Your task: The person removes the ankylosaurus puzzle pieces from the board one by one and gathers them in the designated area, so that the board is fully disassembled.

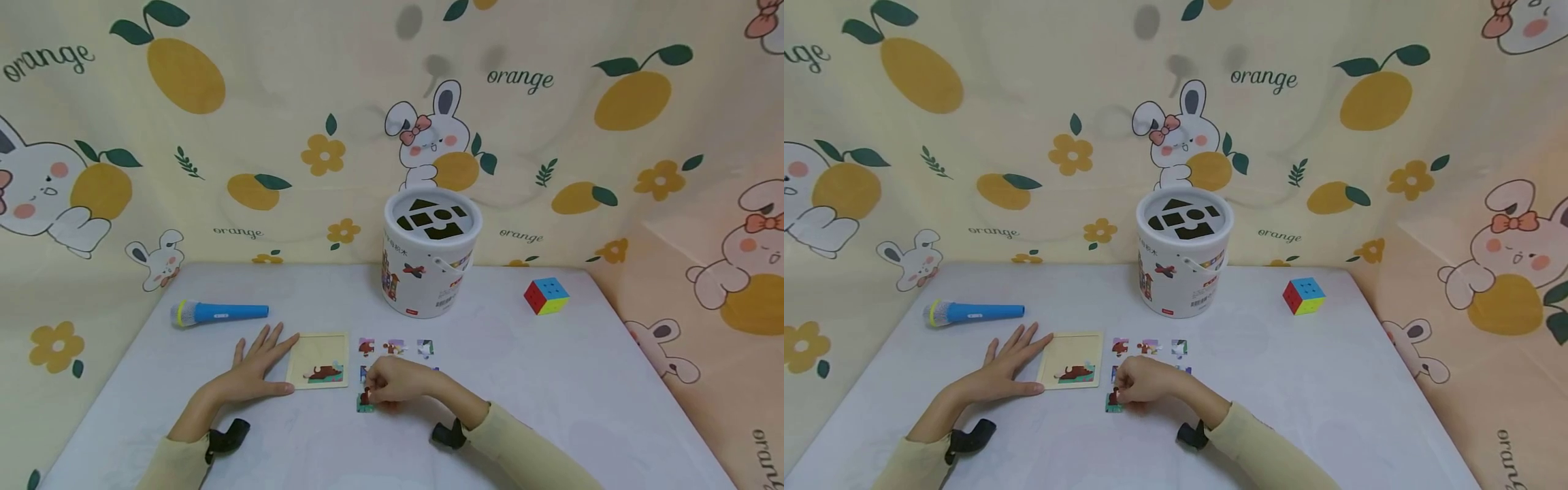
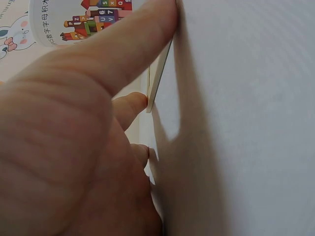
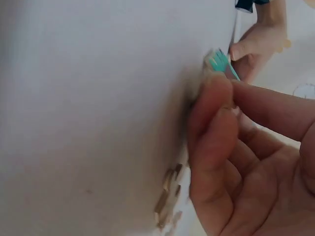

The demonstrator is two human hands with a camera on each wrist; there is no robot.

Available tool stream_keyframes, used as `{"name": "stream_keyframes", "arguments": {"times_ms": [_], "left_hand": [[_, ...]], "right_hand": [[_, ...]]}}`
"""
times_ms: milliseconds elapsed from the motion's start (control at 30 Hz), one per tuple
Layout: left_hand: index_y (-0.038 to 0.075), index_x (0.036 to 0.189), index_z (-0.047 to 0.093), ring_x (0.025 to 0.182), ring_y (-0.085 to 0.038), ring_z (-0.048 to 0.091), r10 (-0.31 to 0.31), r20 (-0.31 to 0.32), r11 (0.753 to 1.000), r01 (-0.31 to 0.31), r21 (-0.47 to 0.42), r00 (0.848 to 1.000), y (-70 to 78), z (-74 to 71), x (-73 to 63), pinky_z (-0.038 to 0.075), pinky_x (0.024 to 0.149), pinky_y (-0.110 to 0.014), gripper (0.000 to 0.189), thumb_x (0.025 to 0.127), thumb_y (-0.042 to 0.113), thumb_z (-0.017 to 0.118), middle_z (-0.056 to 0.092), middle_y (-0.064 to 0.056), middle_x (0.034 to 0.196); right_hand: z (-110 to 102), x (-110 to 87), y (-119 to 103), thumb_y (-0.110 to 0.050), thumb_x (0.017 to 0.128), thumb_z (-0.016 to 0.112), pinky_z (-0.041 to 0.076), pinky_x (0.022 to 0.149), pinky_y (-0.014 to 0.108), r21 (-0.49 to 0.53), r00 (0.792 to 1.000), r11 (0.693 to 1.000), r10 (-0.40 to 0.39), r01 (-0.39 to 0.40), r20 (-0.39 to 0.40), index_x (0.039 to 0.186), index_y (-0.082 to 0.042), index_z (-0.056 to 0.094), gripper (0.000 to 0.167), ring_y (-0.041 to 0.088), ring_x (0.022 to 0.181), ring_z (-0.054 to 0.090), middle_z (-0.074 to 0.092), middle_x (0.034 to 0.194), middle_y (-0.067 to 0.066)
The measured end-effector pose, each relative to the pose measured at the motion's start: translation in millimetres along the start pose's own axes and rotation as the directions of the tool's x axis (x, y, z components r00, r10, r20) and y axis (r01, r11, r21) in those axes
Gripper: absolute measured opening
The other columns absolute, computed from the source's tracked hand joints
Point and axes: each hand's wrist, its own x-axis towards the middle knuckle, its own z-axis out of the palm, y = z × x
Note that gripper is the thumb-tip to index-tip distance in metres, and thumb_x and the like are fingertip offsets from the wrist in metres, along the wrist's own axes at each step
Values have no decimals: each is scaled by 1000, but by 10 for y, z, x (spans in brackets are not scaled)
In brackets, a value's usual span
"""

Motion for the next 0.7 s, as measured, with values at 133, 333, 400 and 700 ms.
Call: {"name": "stream_keyframes", "arguments": {"times_ms": [133,333,400,700], "left_hand": [[11,156,34,148,-50,-9,-12,5,1000,12,6,1000,18,-5,0,-19,105,-71,98,78,46,82,4,-27,163],[11,155,34,147,-50,-10,-10,6,1000,10,3,1000,4,3,6,-20,105,-71,98,78,48,81,4,-27,163],[11,156,34,148,-49,-10,-9,6,1000,9,2,1000,-13,8,8,-20,105,-70,98,78,49,81,4,-27,163],[12,156,33,148,-49,-11,-4,4,1000,4,-2,1000,-65,21,16,-22,105,-70,99,78,50,80,3,-27,164]], "right_hand": [[-17,-9,-18,-3,95,63,38,50,17,-82,999,997,6,-2,45,75,-10,61,21,6,44,48,52,52,-3],[-13,-12,-54,-13,94,69,37,53,18,-166,1000,986,20,-21,-5,78,-14,60,18,3,51,46,50,61,-9],[-10,-11,-61,-15,94,70,36,53,18,-180,999,983,17,-25,-41,79,-15,61,17,2,55,46,51,64,-10],[48,34,-29,-14,93,70,38,55,18,-217,988,975,13,-47,-155,77,-17,66,17,2,62,46,56,67,-12]]}}
